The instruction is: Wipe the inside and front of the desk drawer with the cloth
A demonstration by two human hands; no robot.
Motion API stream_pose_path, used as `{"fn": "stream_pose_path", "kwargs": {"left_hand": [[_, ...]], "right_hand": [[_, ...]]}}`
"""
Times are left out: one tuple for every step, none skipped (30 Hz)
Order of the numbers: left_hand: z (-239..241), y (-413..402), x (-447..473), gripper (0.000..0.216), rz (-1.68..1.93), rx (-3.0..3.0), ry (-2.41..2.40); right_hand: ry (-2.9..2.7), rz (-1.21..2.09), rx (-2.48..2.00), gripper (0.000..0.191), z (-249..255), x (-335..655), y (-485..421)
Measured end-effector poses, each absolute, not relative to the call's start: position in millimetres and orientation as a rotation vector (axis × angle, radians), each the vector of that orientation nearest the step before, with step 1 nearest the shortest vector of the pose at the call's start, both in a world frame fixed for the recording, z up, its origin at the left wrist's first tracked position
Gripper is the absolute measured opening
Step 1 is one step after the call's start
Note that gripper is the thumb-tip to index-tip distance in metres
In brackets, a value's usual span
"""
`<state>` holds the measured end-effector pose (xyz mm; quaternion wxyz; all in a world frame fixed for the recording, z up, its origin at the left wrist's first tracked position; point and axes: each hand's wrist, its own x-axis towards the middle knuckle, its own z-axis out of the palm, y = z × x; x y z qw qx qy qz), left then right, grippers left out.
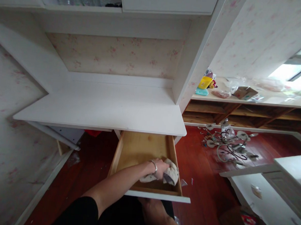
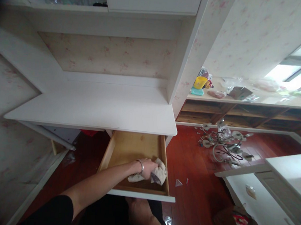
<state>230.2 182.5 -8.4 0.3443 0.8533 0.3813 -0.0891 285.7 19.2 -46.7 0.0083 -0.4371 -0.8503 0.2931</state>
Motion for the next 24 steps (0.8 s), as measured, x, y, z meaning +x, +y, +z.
{"fn": "stream_pose_path", "kwargs": {"left_hand": [[-7.8, 175.7, 228.7, 0.026, -0.307, 2.251, 0.892], [-6.7, 170.4, 226.7, 0.02, -0.372, 2.275, 0.802], [-4.9, 166.8, 224.0, 0.017, -0.416, 2.286, 0.741], [-2.4, 164.8, 220.3, 0.016, -0.435, 2.287, 0.716], [0.6, 164.2, 215.5, 0.016, -0.443, 2.289, 0.71], [4.0, 164.6, 209.1, 0.017, -0.451, 2.292, 0.708], [7.2, 165.6, 201.1, 0.019, -0.458, 2.297, 0.705], [10.1, 166.8, 191.4, 0.02, -0.469, 2.3, 0.709], [12.3, 168.0, 179.9, 0.022, -0.489, 2.296, 0.726], [13.7, 168.8, 166.9, 0.022, -0.512, 2.283, 0.758], [14.4, 169.1, 152.7, 0.023, -0.545, 2.258, 0.813], [14.5, 169.0, 137.8, 0.024, -0.58, 2.229, 0.88], [14.2, 168.5, 122.7, 0.024, -0.618, 2.201, 0.938], [13.8, 167.9, 108.1, 0.024, -0.659, 2.188, 0.971], [13.5, 167.4, 94.4, 0.025, -0.696, 2.199, 0.975], [13.4, 167.2, 82.3, 0.027, -0.731, 2.23, 0.954], [13.6, 167.4, 72.0, 0.029, -0.754, 2.275, 0.918], [14.0, 168.1, 63.7, 0.032, -0.762, 2.319, 0.883], [14.4, 169.4, 57.5, 0.032, -0.76, 2.347, 0.87], [14.7, 171.2, 53.1, 0.031, -0.739, 2.356, 0.891], [14.7, 173.2, 50.3, 0.028, -0.703, 2.348, 0.941], [14.3, 175.3, 48.7, 0.023, -0.661, 2.333, 1.001], [13.5, 177.4, 47.7, 0.018, -0.621, 2.321, 1.055], [12.1, 179.4, 47.1, 0.014, -0.586, 2.317, 1.096]], "right_hand": [[-2.649, 0.901, -1.374, 0.055, -45.2, 285.0, 19.1], [-2.649, 0.897, -1.385, 0.053, -43.5, 284.4, 18.9], [-2.653, 0.902, -1.4, 0.051, -41.7, 283.9, 18.5], [-2.655, 0.909, -1.413, 0.05, -40.0, 283.8, 18.0], [-2.656, 0.917, -1.423, 0.049, -38.4, 283.8, 17.4], [-2.657, 0.928, -1.424, 0.049, -37.1, 284.0, 16.6], [-2.655, 0.938, -1.429, 0.049, -36.1, 284.3, 15.7], [-2.653, 0.944, -1.437, 0.049, -35.4, 284.6, 14.8], [-2.65, 0.947, -1.441, 0.049, -35.0, 284.9, 13.9], [-2.647, 0.952, -1.445, 0.05, -34.9, 285.0, 13.1], [-2.64, 0.958, -1.445, 0.051, -35.1, 285.1, 12.5], [-2.633, 0.963, -1.436, 0.052, -35.3, 285.2, 11.9], [-2.628, 0.967, -1.426, 0.055, -35.5, 285.2, 11.6], [-2.624, 0.972, -1.417, 0.057, -35.7, 285.2, 11.4], [-2.623, 0.979, -1.413, 0.058, -35.7, 285.3, 11.3], [-2.625, 0.985, -1.412, 0.059, -35.6, 285.5, 11.4], [-2.629, 0.991, -1.414, 0.06, -35.3, 285.7, 11.7], [-2.633, 0.996, -1.416, 0.059, -34.9, 286.0, 12.1], [-2.635, 0.997, -1.418, 0.058, -34.5, 286.3, 12.6], [-2.637, 0.997, -1.418, 0.057, -34.1, 286.6, 13.1], [-2.639, 0.995, -1.417, 0.057, -33.7, 286.8, 13.6], [-2.641, 0.992, -1.416, 0.057, -33.5, 286.9, 14.0], [-2.644, 0.989, -1.415, 0.057, -33.4, 287.0, 14.3], [-2.647, 0.989, -1.414, 0.058, -33.3, 286.9, 14.3]]}}
